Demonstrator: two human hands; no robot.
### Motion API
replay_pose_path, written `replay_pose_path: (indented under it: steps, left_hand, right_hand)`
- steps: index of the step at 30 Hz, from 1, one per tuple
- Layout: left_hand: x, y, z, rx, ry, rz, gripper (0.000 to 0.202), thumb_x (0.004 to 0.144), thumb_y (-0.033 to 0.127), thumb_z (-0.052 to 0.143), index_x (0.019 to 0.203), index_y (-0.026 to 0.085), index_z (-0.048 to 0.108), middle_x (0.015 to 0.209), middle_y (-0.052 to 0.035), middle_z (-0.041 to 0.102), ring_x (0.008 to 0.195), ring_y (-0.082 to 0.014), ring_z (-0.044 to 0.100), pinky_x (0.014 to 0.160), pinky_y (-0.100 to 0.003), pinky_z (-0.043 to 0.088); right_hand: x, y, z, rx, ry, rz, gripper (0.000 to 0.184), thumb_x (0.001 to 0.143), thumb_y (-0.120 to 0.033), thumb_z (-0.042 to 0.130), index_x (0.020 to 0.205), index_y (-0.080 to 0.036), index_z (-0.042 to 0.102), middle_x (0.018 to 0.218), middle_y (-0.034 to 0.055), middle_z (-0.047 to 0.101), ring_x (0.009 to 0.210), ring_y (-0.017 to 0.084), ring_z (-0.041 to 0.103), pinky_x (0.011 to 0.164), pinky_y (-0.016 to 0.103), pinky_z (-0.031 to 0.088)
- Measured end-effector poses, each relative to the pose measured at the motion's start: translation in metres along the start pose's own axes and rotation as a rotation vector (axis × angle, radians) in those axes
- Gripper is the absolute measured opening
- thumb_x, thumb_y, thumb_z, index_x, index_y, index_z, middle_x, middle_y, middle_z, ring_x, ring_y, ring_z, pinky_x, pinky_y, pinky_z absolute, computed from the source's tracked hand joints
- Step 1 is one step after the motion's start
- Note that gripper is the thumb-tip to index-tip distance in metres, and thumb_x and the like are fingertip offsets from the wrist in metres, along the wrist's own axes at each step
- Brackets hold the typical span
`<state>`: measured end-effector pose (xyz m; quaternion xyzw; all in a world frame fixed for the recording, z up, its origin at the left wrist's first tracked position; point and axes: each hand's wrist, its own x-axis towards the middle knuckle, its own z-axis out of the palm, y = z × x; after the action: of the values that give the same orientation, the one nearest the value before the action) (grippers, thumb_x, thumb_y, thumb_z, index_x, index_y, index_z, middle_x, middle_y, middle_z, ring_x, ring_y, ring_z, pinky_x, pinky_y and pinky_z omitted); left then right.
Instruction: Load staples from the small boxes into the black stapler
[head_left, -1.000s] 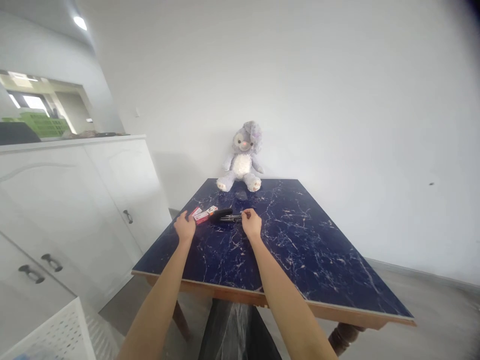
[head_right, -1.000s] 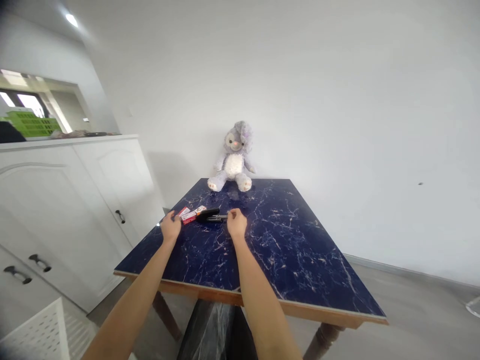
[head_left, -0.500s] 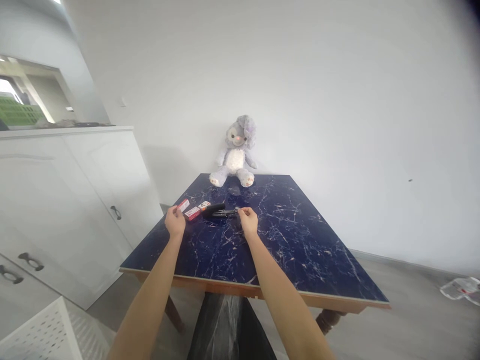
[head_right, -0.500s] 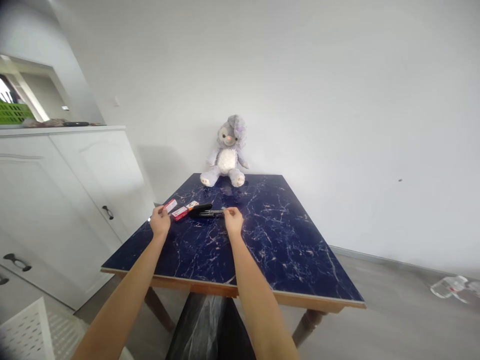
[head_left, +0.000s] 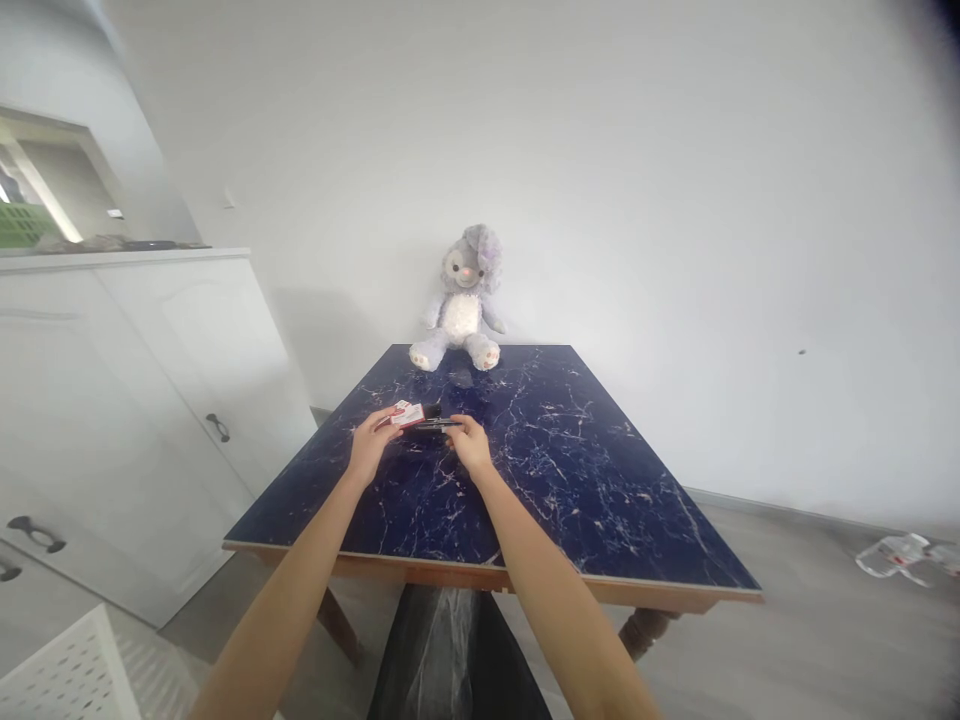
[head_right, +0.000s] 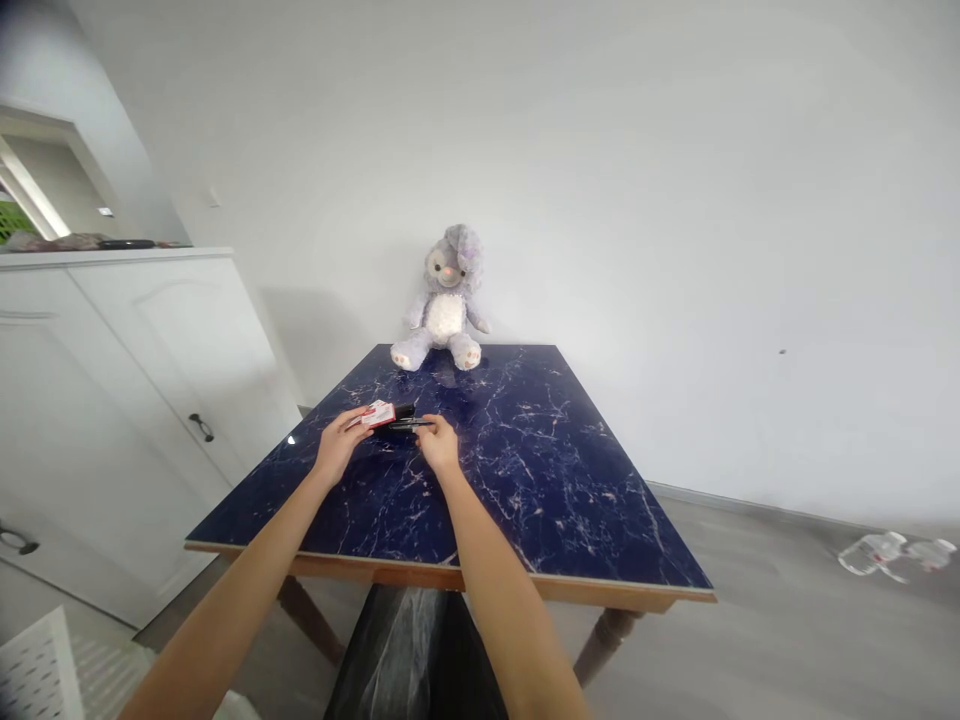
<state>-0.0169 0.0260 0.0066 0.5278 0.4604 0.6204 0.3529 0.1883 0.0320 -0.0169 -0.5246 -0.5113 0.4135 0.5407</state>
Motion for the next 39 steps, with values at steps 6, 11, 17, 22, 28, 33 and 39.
replay_pose_path:
  steps: [6, 11, 17, 22, 28, 33, 39]
  left_hand:
    - [-0.004, -0.004, 0.003, -0.153, -0.198, -0.165, 0.051, 0.065, 0.023, 0.080, 0.114, 0.016, 0.070, 0.117, -0.0112, 0.072, 0.107, -0.0279, 0.068, 0.097, -0.047, 0.054]
    - [-0.005, -0.007, 0.000, -0.217, -0.338, -0.274, 0.049, 0.069, 0.021, 0.081, 0.116, 0.016, 0.069, 0.120, -0.0124, 0.071, 0.109, -0.0269, 0.067, 0.100, -0.045, 0.052]
    - [-0.007, -0.003, -0.001, -0.333, -0.365, -0.346, 0.036, 0.077, 0.023, 0.079, 0.111, 0.013, 0.072, 0.118, -0.0139, 0.071, 0.111, -0.0254, 0.066, 0.102, -0.041, 0.051]
    - [-0.005, -0.011, -0.002, -0.296, -0.331, -0.345, 0.036, 0.072, 0.023, 0.083, 0.105, 0.013, 0.072, 0.111, -0.0136, 0.073, 0.100, -0.0221, 0.069, 0.093, -0.037, 0.055]
    - [-0.001, -0.017, -0.002, -0.282, -0.246, -0.320, 0.035, 0.064, 0.022, 0.086, 0.094, 0.014, 0.071, 0.095, -0.0096, 0.075, 0.086, -0.0180, 0.070, 0.078, -0.029, 0.055]
    - [-0.002, -0.014, -0.002, -0.261, -0.222, -0.309, 0.034, 0.062, 0.023, 0.086, 0.092, 0.014, 0.071, 0.092, -0.0083, 0.074, 0.083, -0.0178, 0.069, 0.074, -0.028, 0.054]
    - [-0.004, -0.012, -0.001, -0.254, -0.211, -0.313, 0.033, 0.062, 0.021, 0.084, 0.092, 0.013, 0.072, 0.096, -0.0107, 0.074, 0.086, -0.0199, 0.069, 0.073, -0.029, 0.055]
  right_hand:
    - [-0.003, -0.002, 0.002, 0.103, -0.058, -0.014, 0.026, 0.084, -0.036, 0.054, 0.097, -0.020, 0.069, 0.066, -0.0028, 0.066, 0.057, 0.014, 0.065, 0.057, 0.024, 0.052]
    - [0.001, 0.001, 0.005, 0.179, -0.073, 0.025, 0.027, 0.082, -0.031, 0.057, 0.105, -0.020, 0.068, 0.075, 0.0001, 0.071, 0.065, 0.015, 0.068, 0.064, 0.026, 0.056]
    - [0.002, 0.007, 0.003, 0.047, -0.083, -0.041, 0.026, 0.077, -0.031, 0.066, 0.100, -0.021, 0.072, 0.073, -0.0001, 0.072, 0.068, 0.016, 0.068, 0.074, 0.029, 0.056]
    - [-0.001, 0.004, 0.002, 0.071, -0.096, -0.051, 0.021, 0.076, -0.029, 0.066, 0.094, -0.021, 0.073, 0.070, -0.0007, 0.071, 0.067, 0.016, 0.068, 0.072, 0.029, 0.056]
    - [-0.004, -0.001, 0.003, 0.120, -0.096, -0.046, 0.022, 0.081, -0.033, 0.059, 0.094, -0.021, 0.073, 0.079, 0.0013, 0.074, 0.070, 0.016, 0.069, 0.070, 0.028, 0.056]
    - [-0.005, -0.006, 0.002, 0.206, -0.159, -0.053, 0.028, 0.080, -0.042, 0.063, 0.094, -0.019, 0.074, 0.082, 0.0032, 0.075, 0.072, 0.017, 0.069, 0.072, 0.029, 0.056]
    - [-0.004, -0.005, 0.002, 0.076, -0.149, -0.080, 0.030, 0.074, -0.042, 0.070, 0.092, -0.020, 0.076, 0.076, 0.0028, 0.074, 0.066, 0.018, 0.067, 0.069, 0.030, 0.055]
